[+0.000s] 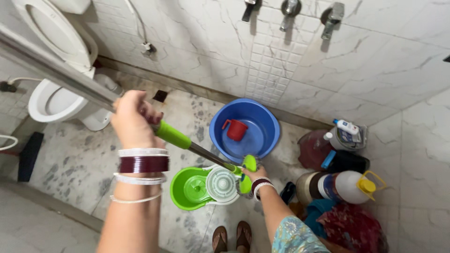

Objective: The person fills a bucket with water from a tap, adds cleaning liquid from a bottle, rinses a mop head in the bucket, and uses the mop to clean the floor.

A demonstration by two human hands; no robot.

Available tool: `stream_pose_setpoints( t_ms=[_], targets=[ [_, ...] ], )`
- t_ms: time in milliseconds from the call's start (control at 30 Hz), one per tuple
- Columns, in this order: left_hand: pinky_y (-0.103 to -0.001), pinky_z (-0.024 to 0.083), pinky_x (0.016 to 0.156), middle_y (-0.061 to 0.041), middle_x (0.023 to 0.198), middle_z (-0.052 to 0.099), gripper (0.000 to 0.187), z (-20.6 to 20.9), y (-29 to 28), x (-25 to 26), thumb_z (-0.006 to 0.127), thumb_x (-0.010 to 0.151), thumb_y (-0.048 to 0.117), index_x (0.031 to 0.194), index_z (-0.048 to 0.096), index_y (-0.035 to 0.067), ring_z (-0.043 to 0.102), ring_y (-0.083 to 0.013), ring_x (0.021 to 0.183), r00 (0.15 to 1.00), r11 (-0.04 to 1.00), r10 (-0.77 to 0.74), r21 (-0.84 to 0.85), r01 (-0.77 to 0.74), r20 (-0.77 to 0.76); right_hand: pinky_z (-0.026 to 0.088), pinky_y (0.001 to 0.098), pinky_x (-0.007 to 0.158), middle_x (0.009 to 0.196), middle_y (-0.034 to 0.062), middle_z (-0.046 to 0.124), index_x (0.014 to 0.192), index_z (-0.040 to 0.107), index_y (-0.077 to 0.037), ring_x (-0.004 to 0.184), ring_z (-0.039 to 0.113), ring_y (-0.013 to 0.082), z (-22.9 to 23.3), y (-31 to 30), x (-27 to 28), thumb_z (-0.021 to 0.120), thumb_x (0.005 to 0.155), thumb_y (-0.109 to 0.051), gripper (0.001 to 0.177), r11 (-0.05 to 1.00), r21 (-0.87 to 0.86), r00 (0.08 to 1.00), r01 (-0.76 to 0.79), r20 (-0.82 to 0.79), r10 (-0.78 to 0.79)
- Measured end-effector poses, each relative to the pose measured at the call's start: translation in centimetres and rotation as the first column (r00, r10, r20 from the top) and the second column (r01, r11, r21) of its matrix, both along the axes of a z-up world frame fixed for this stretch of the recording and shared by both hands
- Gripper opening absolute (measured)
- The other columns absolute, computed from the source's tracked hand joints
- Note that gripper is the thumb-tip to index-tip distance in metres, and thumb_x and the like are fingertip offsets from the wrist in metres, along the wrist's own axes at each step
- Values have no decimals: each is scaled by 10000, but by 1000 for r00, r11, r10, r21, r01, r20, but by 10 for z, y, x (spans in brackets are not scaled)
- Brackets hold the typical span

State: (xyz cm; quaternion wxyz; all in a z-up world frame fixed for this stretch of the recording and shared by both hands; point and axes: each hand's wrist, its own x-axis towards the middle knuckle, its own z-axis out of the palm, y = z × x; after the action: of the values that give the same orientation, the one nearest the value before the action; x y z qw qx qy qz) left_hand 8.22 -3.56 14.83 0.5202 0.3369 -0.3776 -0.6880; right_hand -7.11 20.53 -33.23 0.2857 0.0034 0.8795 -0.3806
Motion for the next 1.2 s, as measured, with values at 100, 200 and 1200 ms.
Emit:
stream_pose_setpoints(
  t_ms=[100, 200, 1200],
  targets=[
    [-319, 330, 455, 31, 553, 315, 289, 11, -19, 17, 640, 831, 87, 700, 399, 182, 311, -117, 449, 999, 999, 25, 47, -24, -22, 556, 424, 925, 1188, 246, 708, 1310, 575, 30, 1053, 717, 347, 3, -7, -5, 914, 671, -292, 791, 990, -130, 998, 59, -17, -61],
    [-338, 363, 474, 28, 548, 285, 285, 6, -46, 33, 625, 821, 126, 688, 377, 167, 299, -132, 442, 999, 997, -13, 72, 16, -43, 578, 410, 881, 1170, 233, 736, 1309, 609, 46, 1010, 735, 321, 13, 2, -25, 894, 700, -225, 725, 949, -292, 992, 119, 66, -104],
    [-304, 400, 459, -15, 563, 471, 172, -6, -134, 180, 709, 805, 137, 745, 550, 116, 459, -147, 455, 942, 939, 330, -122, -322, 61, 464, 517, 1045, 1440, 127, 566, 1520, 415, -113, 1251, 614, 307, 83, -96, -40, 761, 834, -392, 817, 898, -347, 847, -271, 357, 394]
  ],
)
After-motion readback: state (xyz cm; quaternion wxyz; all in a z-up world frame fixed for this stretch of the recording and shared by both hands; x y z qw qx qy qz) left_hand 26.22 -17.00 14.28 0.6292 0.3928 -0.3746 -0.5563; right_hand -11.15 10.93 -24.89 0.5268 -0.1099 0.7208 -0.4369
